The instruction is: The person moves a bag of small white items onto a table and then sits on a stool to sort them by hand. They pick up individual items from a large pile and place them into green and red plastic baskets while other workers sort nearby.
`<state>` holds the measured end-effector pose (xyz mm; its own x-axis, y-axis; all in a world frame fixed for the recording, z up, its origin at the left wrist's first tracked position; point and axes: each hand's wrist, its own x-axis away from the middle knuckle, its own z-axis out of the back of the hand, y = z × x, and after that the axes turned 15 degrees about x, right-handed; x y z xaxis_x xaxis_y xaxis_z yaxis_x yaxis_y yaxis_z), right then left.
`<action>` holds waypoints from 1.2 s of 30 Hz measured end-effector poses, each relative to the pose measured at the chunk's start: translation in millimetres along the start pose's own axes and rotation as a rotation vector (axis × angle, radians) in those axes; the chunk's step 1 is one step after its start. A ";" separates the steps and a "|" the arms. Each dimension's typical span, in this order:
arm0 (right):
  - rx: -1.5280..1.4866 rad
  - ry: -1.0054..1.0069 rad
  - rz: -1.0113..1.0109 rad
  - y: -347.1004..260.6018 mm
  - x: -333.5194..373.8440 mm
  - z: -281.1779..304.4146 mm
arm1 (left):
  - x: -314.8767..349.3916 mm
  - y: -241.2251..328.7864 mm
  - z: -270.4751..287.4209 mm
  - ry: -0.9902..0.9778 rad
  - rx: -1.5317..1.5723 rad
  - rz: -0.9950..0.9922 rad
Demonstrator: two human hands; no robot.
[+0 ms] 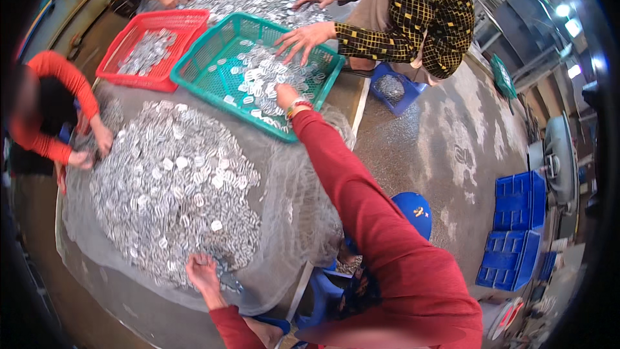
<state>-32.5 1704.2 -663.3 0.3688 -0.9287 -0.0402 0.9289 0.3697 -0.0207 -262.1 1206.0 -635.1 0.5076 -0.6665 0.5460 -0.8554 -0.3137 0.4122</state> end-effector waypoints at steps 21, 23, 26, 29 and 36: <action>-0.066 0.058 -0.072 -3.9 22.1 -6.8 | 17.1 13.0 -29.9 0.126 -0.361 -0.030; -0.194 0.266 -0.104 -14.7 17.9 19.1 | 12.2 10.4 -28.4 0.133 -0.454 -0.056; -0.604 0.458 -0.018 -54.6 12.9 61.4 | -3.5 -9.6 -23.8 -0.062 -1.356 -0.451; -0.842 0.445 0.150 -120.7 41.8 79.5 | -21.6 -29.7 -17.0 -0.236 -1.963 -0.500; -0.583 -0.065 0.272 -242.8 176.6 42.3 | -36.8 -27.1 -1.0 -0.120 -2.136 -0.382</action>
<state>-191.4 1449.2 -623.1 0.6065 -0.7928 -0.0599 0.6379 0.5302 -0.5586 -257.4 1239.7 -665.6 0.4991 -0.8261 0.2618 0.6792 0.5605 0.4738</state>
